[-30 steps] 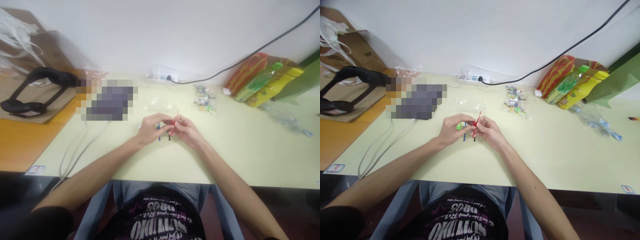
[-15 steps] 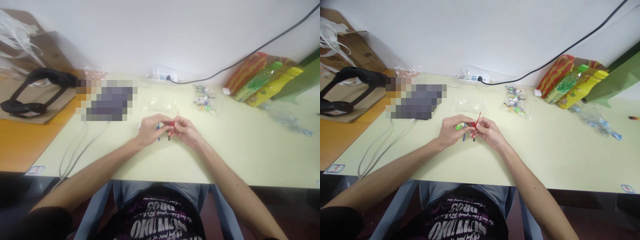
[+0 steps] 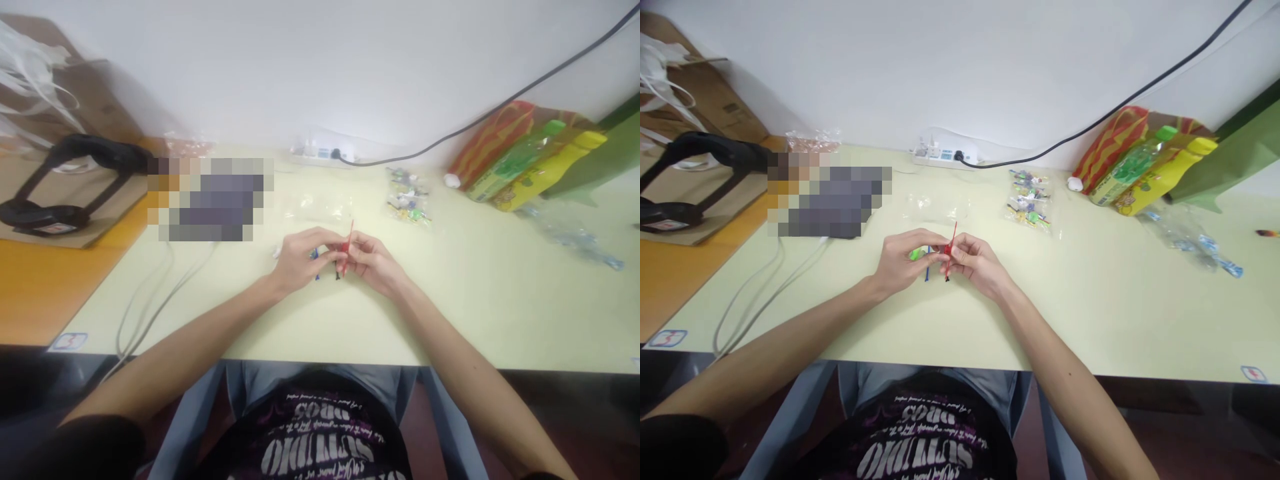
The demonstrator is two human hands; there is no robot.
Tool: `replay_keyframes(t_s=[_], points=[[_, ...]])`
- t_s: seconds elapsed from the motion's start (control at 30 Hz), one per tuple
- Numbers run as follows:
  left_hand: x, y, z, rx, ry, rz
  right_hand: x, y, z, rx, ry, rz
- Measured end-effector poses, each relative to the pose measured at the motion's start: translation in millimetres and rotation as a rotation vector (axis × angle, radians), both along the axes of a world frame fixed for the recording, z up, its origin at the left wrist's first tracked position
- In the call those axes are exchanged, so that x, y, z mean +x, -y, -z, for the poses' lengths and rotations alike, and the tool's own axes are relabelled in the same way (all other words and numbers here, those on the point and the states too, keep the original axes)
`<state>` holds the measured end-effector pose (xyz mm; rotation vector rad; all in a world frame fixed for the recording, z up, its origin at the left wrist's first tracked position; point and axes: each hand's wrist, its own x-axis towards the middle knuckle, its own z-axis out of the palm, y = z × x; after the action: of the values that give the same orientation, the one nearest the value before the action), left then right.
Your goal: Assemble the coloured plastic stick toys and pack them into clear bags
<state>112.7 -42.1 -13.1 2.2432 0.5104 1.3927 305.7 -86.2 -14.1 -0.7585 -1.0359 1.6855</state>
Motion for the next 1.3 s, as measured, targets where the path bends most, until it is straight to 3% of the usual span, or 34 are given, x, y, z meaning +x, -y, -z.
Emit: replay_keyframes(t_s=[0.87,1.17,1.3], points=[[-4.8,-8.3,-1.4,0.170,-0.073,-0.015,2.3,0.3,-9.5,0.017,0.060,0.023],[-9.7,-8.6,-3.1,0.174,-0.171,0.058,8.4,-3.1,-12.2,0.036,0.184,0.118],[-20.2,-16.8,-9.7,0.184,-0.147,-0.075,18.5,-6.4,-11.0,0.042,0.280,0.213]])
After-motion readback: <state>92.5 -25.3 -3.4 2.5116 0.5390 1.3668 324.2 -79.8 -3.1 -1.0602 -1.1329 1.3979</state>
